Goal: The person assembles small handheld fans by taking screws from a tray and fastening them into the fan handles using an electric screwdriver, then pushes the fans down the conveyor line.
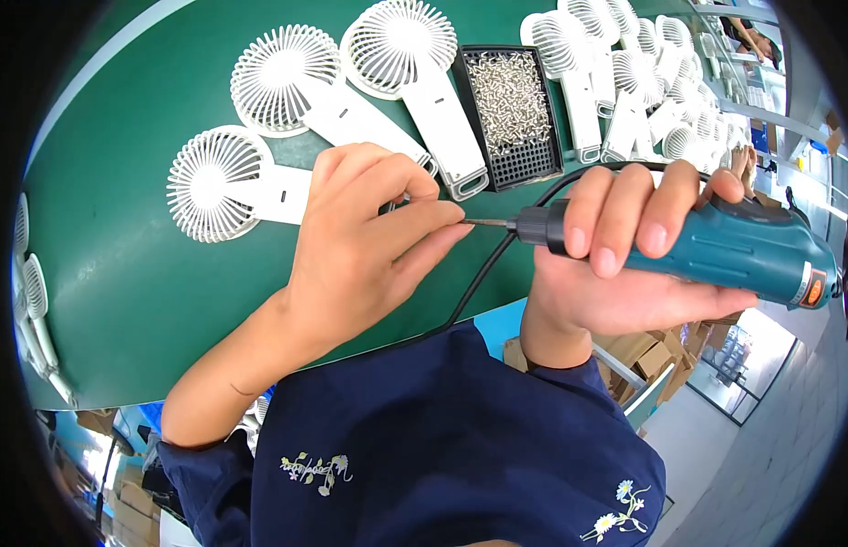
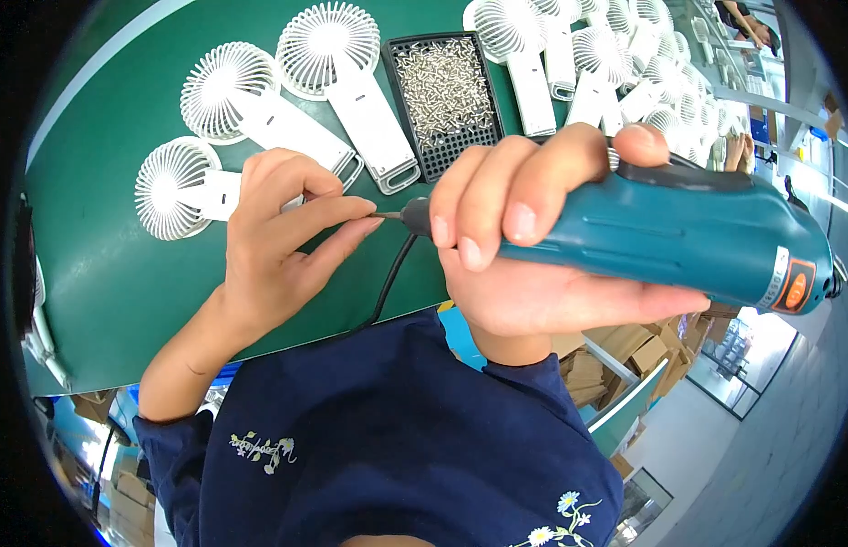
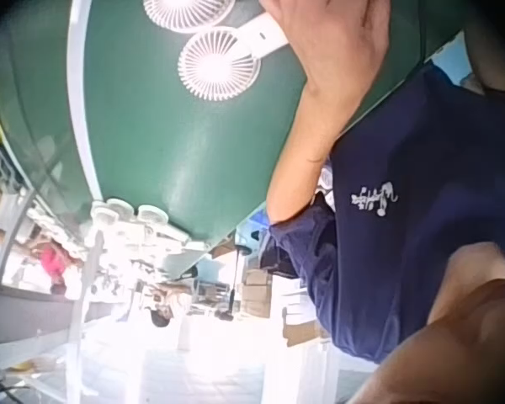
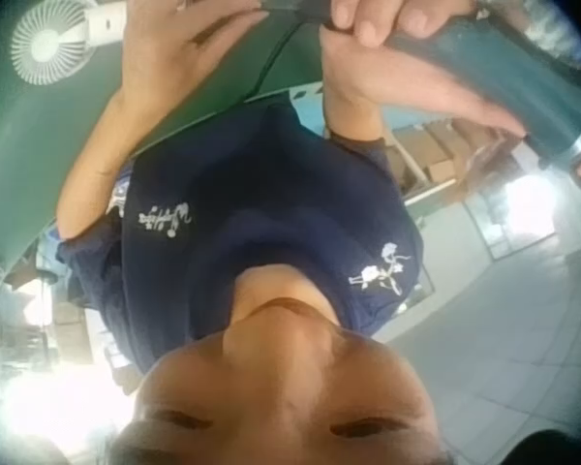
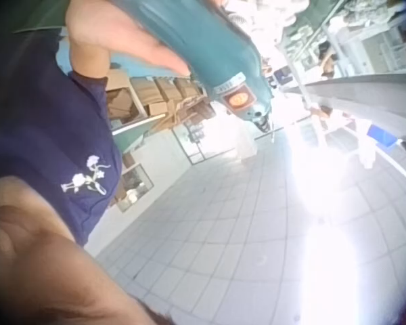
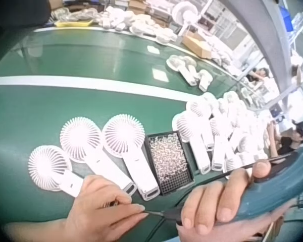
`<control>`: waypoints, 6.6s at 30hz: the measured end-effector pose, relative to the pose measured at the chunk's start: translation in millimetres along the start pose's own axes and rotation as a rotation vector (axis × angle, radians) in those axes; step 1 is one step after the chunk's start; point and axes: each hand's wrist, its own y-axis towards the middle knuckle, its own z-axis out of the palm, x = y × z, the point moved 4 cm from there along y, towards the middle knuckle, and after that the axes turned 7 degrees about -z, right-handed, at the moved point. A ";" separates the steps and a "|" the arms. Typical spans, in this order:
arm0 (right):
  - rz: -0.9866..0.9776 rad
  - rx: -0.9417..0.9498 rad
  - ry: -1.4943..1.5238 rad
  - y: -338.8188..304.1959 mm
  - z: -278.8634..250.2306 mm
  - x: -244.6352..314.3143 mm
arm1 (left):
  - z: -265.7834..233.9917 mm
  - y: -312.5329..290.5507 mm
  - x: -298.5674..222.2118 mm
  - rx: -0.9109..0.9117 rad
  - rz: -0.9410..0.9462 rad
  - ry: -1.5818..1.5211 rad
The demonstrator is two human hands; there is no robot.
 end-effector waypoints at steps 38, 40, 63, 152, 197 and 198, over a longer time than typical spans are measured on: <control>0.007 0.230 -0.030 10.1 1.5 -62.8 | -13.3 11.3 16.1 0.138 -0.041 0.512; 0.012 0.212 -0.047 10.6 0.2 -61.9 | -12.7 12.1 15.9 0.137 -0.035 0.509; -0.155 -0.277 -0.250 10.5 -62.0 -17.8 | -16.4 9.3 14.6 0.187 0.007 0.496; -0.268 -0.387 -0.420 -0.3 -80.2 6.5 | -17.6 9.0 12.8 0.295 -0.024 0.491; 0.103 0.028 0.049 -1.8 12.5 -20.0 | -11.8 -6.4 2.1 0.124 0.053 0.065; 0.104 0.026 0.049 -0.6 12.2 -22.9 | -12.9 -7.3 3.5 0.134 0.045 0.062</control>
